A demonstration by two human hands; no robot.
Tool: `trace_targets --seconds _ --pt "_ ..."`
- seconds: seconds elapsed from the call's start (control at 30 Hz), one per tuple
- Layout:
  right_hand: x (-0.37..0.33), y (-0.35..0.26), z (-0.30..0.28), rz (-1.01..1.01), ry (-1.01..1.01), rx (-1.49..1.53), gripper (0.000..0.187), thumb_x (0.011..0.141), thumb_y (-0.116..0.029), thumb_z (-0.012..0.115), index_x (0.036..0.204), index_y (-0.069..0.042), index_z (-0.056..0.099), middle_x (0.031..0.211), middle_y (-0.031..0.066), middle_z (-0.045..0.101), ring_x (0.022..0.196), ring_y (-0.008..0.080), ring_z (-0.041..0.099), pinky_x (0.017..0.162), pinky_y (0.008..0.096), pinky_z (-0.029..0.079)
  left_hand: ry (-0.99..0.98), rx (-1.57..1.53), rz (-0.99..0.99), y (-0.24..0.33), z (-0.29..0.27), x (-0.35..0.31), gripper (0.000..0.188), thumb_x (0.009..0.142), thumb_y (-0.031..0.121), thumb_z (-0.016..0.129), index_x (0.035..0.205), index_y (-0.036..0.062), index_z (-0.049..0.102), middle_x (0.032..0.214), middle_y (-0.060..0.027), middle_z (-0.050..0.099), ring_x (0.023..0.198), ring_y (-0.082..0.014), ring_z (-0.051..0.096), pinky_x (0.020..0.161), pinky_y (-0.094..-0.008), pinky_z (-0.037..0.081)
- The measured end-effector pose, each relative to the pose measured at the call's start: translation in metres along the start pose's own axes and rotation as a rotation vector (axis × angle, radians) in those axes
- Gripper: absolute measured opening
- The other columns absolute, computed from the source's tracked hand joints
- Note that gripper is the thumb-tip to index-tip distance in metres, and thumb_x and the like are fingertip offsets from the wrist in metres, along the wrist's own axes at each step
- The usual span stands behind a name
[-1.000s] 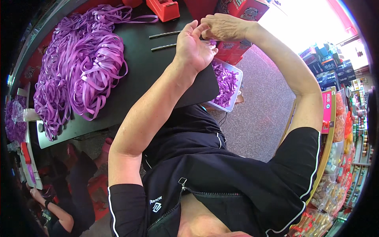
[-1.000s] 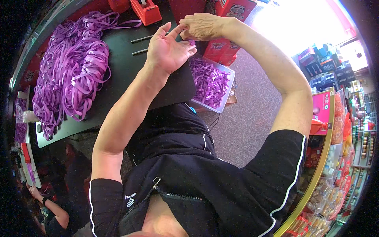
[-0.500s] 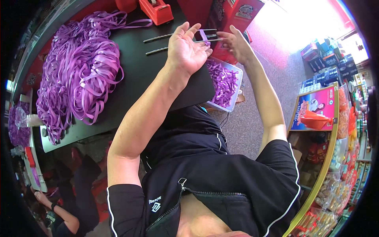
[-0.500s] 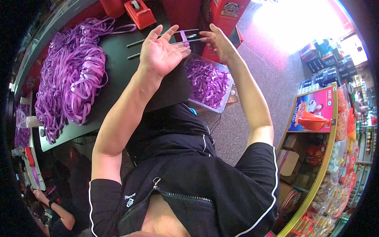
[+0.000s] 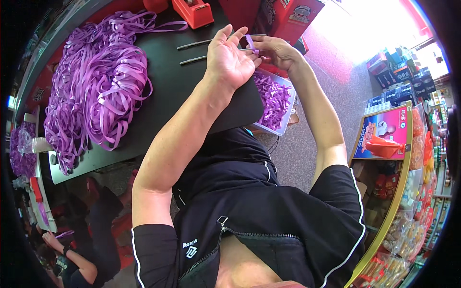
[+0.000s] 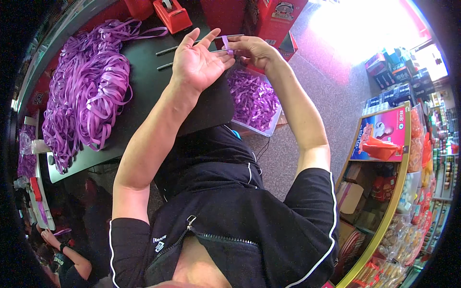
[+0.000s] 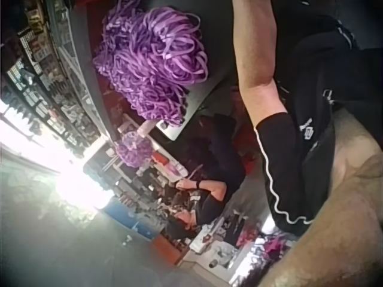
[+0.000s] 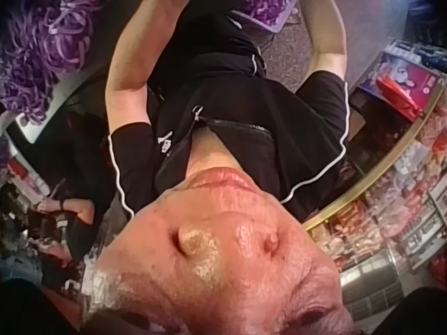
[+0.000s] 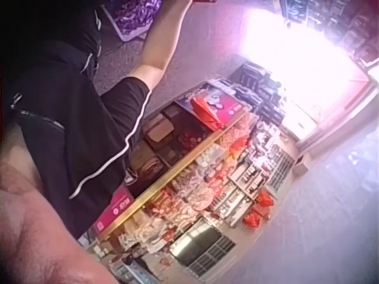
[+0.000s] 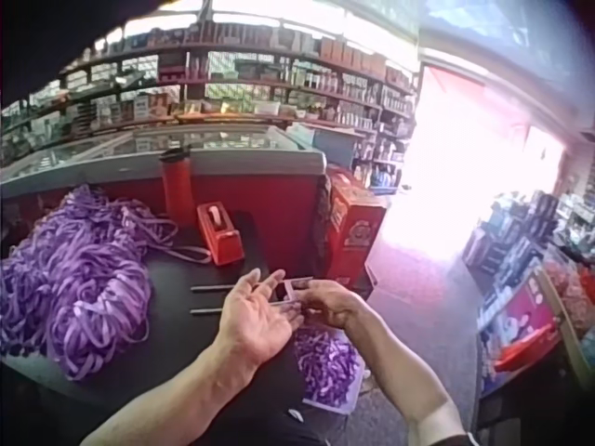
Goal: Making ribbon bows by wrapping purple ribbon around two parallel metal rods and tying them.
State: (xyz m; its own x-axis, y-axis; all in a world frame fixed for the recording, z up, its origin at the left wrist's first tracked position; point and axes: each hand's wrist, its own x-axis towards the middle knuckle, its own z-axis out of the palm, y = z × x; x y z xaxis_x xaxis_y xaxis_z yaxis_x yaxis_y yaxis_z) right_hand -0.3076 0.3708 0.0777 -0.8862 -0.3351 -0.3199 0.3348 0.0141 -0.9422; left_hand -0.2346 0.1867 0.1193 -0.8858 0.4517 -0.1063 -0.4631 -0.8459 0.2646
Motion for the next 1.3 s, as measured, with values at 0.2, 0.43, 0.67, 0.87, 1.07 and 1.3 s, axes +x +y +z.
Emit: trace_targets --seconds 0.2,0.43,0.67,0.87,1.07,1.3 --pt "-0.001 -0.003 0.003 0.0 0.066 -0.086 0.04 0.08 -0.031 0.072 0.117 -0.02 0.063 0.094 -0.0039 0.064 0.086 0.0072 0.053 0.073 0.0284 0.035 -0.026 -0.029 0.003 0.001 -0.003 0.001 0.051 0.091 0.039 0.047 0.128 0.0039 0.042 0.143 -0.0389 0.009 0.136 -0.0459 0.013 0.113 -0.0518 0.007" --pt "-0.026 -0.008 -0.003 0.123 0.112 0.033 0.035 0.084 -0.04 0.067 0.108 -0.014 0.068 0.105 0.001 0.066 0.095 0.0105 0.057 0.086 0.0315 0.039 0.046 0.021 0.004 0.001 0.003 -0.003 0.051 0.091 0.039 0.047 0.128 0.0049 0.041 0.144 -0.0387 0.007 0.136 -0.0453 0.013 0.112 -0.0514 0.01" --pt "-0.016 -0.003 -0.013 -0.081 0.078 -0.037 0.026 0.083 -0.029 0.068 0.098 -0.008 0.071 0.096 0.0037 0.069 0.088 0.0115 0.062 0.084 0.0269 0.043 0.039 0.048 0.001 0.001 0.002 -0.002 0.051 0.09 0.041 0.047 0.128 0.006 0.041 0.14 -0.0377 0.018 0.129 -0.0435 0.026 0.108 -0.0506 0.021" --pt "-0.015 -0.015 -0.012 -0.121 0.15 -0.152 0.018 0.08 -0.022 0.068 0.092 -0.009 0.072 0.093 0.0017 0.069 0.084 0.0103 0.062 0.08 0.0262 0.043 0.039 0.052 0.002 0.001 0.003 -0.004 0.052 0.09 0.041 0.047 0.128 0.0064 0.041 0.139 -0.038 0.019 0.128 -0.0439 0.026 0.109 -0.0505 0.02" --pt "-0.002 -0.003 -0.026 -0.029 0.112 -0.092 0.02 0.076 -0.029 0.071 0.09 -0.014 0.072 0.087 -0.0012 0.068 0.085 0.01 0.059 0.072 0.0256 0.038 0.024 0.024 0.004 0.001 0.003 -0.003 0.053 0.09 0.041 0.047 0.129 0.0064 0.04 0.141 -0.0383 0.013 0.131 -0.0451 0.021 0.11 -0.0515 0.016" --pt "0.029 0.035 -0.027 0.223 -0.222 0.399 0.022 0.083 -0.023 0.066 0.1 -0.009 0.065 0.099 0.0024 0.067 0.09 0.016 0.061 0.078 0.0349 0.045 0.042 -0.024 0.002 0.001 0.002 -0.001 0.059 0.09 0.041 0.047 0.138 0.0075 0.035 0.144 -0.0391 -0.01 0.139 -0.0445 -0.005 0.114 -0.0485 0.001"
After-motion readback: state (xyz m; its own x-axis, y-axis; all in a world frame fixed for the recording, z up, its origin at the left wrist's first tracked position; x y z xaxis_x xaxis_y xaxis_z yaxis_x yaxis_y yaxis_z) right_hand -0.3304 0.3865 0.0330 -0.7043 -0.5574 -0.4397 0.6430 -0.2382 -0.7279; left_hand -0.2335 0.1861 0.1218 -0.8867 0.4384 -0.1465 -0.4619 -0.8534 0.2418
